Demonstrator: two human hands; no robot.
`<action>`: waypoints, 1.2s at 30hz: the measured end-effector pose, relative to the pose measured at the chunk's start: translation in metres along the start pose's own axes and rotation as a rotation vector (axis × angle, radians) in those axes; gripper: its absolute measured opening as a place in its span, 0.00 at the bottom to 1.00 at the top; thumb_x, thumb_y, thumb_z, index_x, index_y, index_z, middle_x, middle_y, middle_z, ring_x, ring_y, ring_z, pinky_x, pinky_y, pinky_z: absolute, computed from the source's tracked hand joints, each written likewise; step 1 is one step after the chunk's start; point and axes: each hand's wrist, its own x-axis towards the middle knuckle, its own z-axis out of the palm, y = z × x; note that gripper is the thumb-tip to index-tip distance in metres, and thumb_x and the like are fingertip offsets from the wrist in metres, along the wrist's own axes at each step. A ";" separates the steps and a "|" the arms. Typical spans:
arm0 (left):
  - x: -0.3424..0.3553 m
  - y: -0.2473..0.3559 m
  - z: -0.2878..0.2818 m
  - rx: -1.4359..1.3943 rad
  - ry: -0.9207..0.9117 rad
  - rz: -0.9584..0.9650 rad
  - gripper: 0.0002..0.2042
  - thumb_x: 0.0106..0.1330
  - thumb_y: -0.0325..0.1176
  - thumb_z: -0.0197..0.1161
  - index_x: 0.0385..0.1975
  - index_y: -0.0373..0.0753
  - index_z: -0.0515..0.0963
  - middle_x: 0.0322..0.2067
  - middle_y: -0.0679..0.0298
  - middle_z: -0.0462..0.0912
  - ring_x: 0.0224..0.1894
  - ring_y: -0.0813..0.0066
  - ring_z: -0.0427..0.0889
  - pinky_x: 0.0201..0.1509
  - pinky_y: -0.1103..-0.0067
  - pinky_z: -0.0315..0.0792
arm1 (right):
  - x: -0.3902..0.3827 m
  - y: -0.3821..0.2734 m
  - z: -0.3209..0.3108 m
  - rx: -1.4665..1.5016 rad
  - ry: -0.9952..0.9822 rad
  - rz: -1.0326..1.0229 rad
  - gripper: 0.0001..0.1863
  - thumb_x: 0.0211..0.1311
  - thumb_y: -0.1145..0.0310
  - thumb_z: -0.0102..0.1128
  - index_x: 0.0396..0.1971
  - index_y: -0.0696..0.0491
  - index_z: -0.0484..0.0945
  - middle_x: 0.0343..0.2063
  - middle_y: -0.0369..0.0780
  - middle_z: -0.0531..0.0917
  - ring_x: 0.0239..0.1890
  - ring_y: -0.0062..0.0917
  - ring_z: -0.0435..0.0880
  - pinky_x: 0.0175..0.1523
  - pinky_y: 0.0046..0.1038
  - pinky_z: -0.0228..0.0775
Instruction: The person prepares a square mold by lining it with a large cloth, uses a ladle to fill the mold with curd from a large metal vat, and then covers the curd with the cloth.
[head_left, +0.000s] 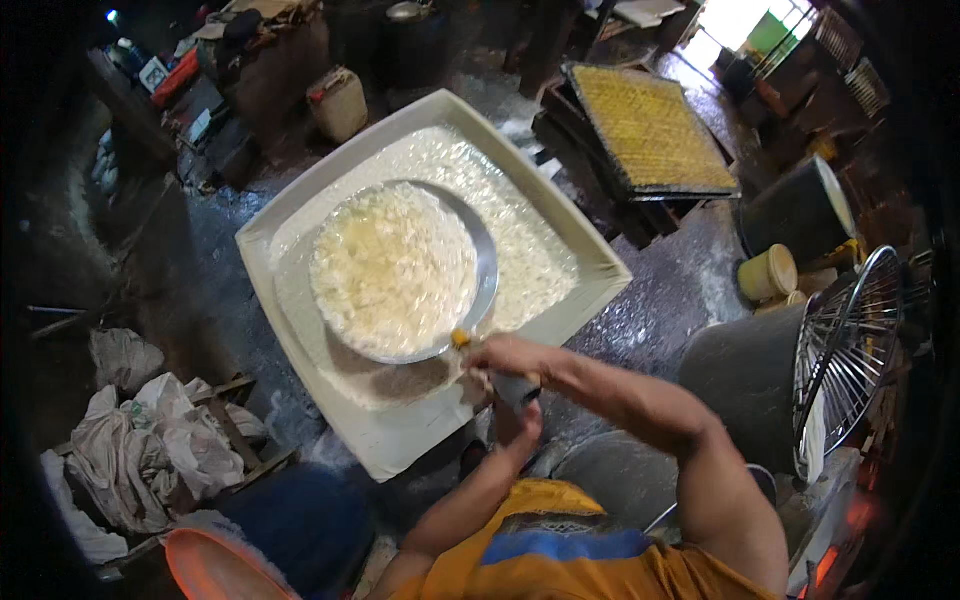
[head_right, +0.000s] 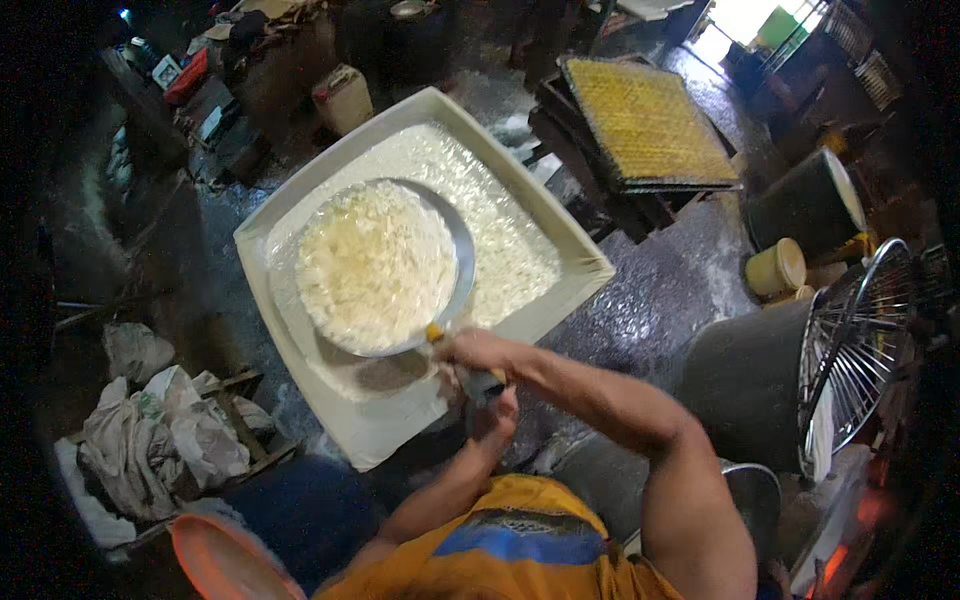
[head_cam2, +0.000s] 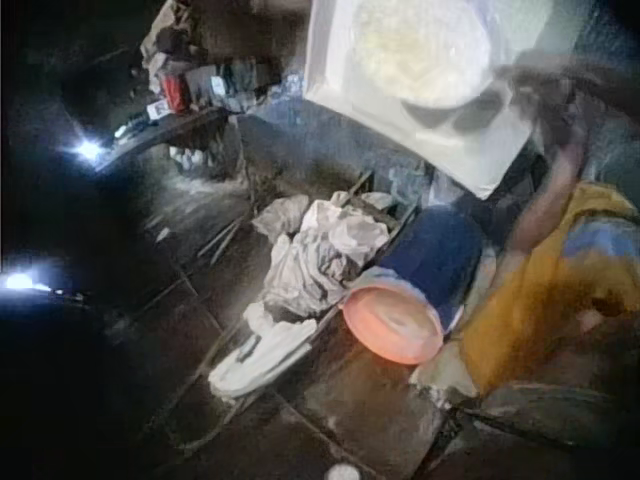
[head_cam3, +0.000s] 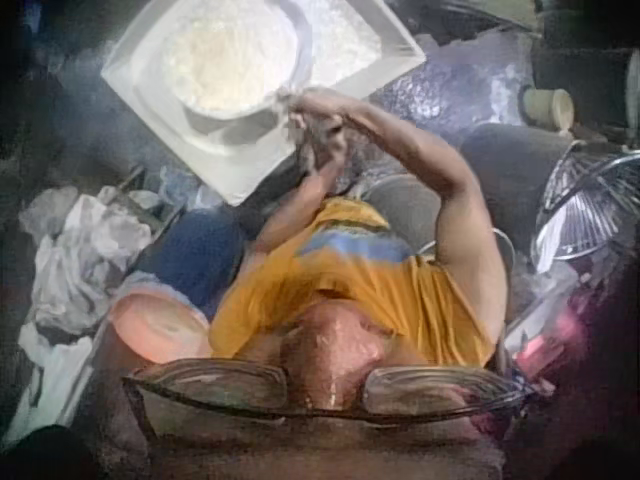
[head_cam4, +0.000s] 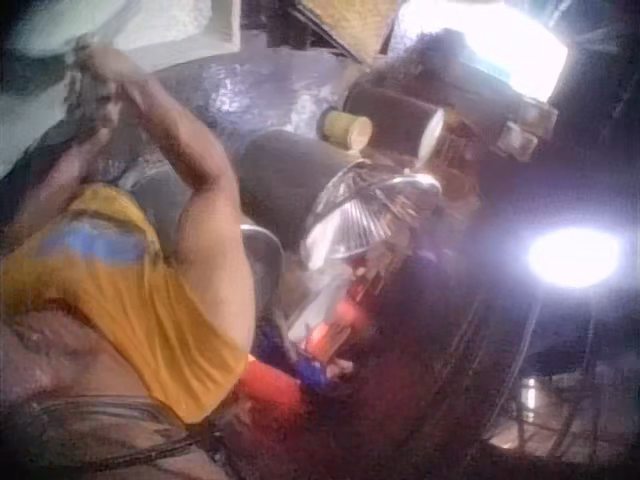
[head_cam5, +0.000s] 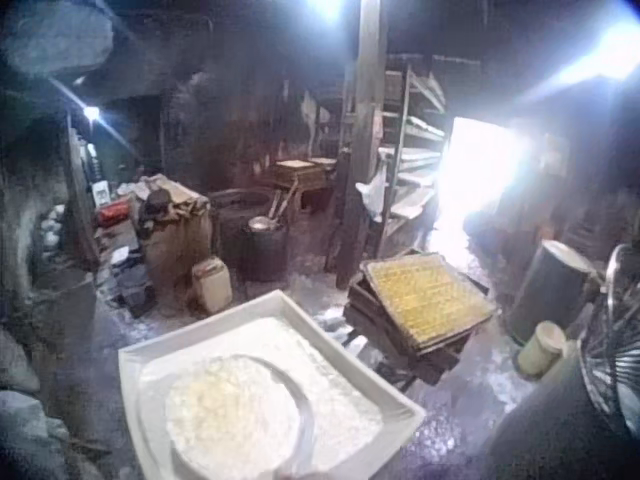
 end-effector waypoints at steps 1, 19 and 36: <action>0.008 0.014 0.002 -0.475 -0.060 -0.181 0.19 0.58 0.40 0.58 0.48 0.40 0.70 0.47 0.62 0.74 0.54 0.61 0.67 0.59 0.65 0.60 | 0.012 0.003 -0.010 0.144 0.062 -0.029 0.09 0.55 0.69 0.56 0.22 0.60 0.78 0.18 0.37 0.79 0.20 0.20 0.77 0.29 0.26 0.71; 0.028 0.178 0.037 -0.984 -0.275 -0.731 0.61 0.52 0.56 0.67 0.65 0.38 0.20 0.69 0.49 0.31 0.71 0.58 0.40 0.73 0.72 0.42 | -0.436 0.290 0.014 0.851 1.808 -0.620 0.14 0.58 0.70 0.60 0.41 0.56 0.69 0.20 0.35 0.72 0.20 0.17 0.73 0.26 0.23 0.69; -0.307 0.126 0.336 0.772 -0.794 0.257 0.34 0.57 0.39 0.67 0.57 0.34 0.55 0.49 0.52 0.70 0.40 0.61 0.72 0.43 0.65 0.73 | -0.131 0.838 0.210 4.105 -0.228 -2.047 0.12 0.63 0.61 0.47 0.30 0.52 0.76 0.25 0.38 0.80 0.28 0.29 0.80 0.36 0.33 0.78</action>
